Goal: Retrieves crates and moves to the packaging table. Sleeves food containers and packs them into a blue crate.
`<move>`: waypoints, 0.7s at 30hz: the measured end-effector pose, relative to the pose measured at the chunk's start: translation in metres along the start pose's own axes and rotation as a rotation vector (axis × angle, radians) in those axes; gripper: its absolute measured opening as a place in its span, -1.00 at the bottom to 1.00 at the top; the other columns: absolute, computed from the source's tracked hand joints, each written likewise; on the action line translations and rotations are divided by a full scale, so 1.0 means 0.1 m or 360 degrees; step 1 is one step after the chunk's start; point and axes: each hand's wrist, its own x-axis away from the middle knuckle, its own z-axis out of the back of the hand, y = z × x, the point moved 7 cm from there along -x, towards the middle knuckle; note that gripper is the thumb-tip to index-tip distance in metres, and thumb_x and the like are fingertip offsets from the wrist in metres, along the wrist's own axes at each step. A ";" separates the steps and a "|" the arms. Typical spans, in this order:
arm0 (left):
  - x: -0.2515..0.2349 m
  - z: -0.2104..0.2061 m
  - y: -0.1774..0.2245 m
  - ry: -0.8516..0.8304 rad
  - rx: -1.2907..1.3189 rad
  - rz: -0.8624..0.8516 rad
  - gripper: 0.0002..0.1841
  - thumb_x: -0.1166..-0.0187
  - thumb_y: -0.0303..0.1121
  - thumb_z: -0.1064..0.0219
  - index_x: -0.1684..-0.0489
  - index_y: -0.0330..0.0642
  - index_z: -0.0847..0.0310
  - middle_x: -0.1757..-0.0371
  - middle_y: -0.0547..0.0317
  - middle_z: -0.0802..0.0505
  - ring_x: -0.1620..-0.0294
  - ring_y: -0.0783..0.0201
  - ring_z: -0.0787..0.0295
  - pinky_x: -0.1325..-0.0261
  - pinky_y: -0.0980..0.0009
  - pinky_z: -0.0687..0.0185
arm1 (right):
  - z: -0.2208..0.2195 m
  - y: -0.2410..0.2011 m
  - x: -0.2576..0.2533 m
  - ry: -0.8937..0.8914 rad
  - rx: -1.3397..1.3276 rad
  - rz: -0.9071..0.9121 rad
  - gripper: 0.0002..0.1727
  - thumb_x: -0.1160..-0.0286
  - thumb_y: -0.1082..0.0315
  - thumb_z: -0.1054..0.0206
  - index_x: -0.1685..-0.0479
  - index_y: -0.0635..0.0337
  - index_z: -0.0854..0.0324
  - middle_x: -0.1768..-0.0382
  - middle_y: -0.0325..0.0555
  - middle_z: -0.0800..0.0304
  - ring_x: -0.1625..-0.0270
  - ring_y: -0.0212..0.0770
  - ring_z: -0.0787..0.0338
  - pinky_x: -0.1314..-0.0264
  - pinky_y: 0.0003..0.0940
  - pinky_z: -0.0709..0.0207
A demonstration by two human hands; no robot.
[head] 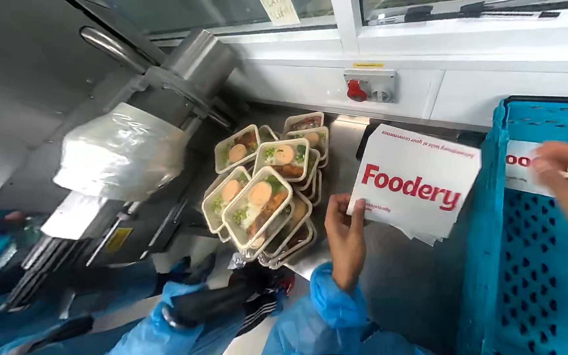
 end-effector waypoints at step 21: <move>1.27 2.22 -0.22 -0.1537 -0.0390 0.0025 -0.49 -0.78 -0.22 -0.16 -0.53 -0.47 -0.42 -0.41 -0.18 -0.71 -0.46 0.20 -0.67 -0.59 0.19 -0.55 | -1.89 -1.41 2.56 -0.0643 -0.0797 -0.0604 -0.62 -0.30 0.36 -0.47 -0.15 0.11 -0.68 0.16 -0.14 -0.92 0.15 -0.25 -0.91 0.05 -0.33 -0.84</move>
